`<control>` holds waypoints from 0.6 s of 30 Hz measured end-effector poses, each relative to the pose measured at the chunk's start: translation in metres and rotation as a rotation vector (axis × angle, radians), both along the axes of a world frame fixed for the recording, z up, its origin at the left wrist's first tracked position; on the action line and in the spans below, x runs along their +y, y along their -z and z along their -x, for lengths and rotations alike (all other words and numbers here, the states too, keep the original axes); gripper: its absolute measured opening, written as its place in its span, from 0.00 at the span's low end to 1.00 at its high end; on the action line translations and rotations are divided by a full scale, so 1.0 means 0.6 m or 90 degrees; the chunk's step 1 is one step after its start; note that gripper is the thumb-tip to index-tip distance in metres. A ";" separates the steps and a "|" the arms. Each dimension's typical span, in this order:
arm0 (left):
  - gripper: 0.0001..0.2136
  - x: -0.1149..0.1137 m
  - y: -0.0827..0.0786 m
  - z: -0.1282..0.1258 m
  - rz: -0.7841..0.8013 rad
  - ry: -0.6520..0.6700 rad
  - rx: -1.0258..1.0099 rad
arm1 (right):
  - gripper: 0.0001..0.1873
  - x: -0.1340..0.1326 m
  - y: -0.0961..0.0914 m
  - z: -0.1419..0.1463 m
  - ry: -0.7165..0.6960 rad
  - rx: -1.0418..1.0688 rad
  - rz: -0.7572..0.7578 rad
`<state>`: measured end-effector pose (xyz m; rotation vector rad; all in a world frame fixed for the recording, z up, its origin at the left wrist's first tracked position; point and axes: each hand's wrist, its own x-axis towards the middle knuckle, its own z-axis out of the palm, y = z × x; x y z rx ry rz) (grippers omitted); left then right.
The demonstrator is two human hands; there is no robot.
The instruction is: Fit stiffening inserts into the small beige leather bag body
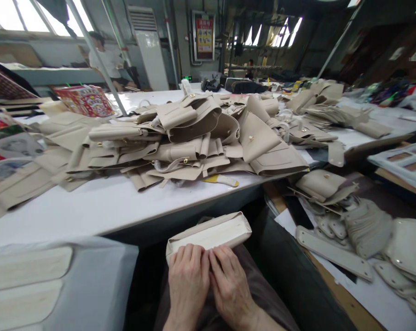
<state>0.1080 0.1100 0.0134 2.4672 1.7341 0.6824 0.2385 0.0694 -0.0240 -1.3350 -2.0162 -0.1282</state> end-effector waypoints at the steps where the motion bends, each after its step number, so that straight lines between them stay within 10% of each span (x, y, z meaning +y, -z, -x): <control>1: 0.08 -0.002 0.001 0.006 -0.012 -0.002 -0.012 | 0.20 -0.001 0.000 0.005 -0.005 -0.001 0.001; 9: 0.04 -0.022 0.048 0.063 -0.105 -0.061 -0.265 | 0.21 -0.004 -0.003 0.045 -0.037 -0.005 0.009; 14: 0.16 -0.038 0.135 0.076 0.270 -0.523 -0.979 | 0.23 -0.005 0.003 0.049 -0.043 -0.027 0.043; 18: 0.20 -0.022 0.185 0.028 0.458 -0.496 -1.189 | 0.25 -0.006 0.011 0.044 -0.047 -0.037 0.035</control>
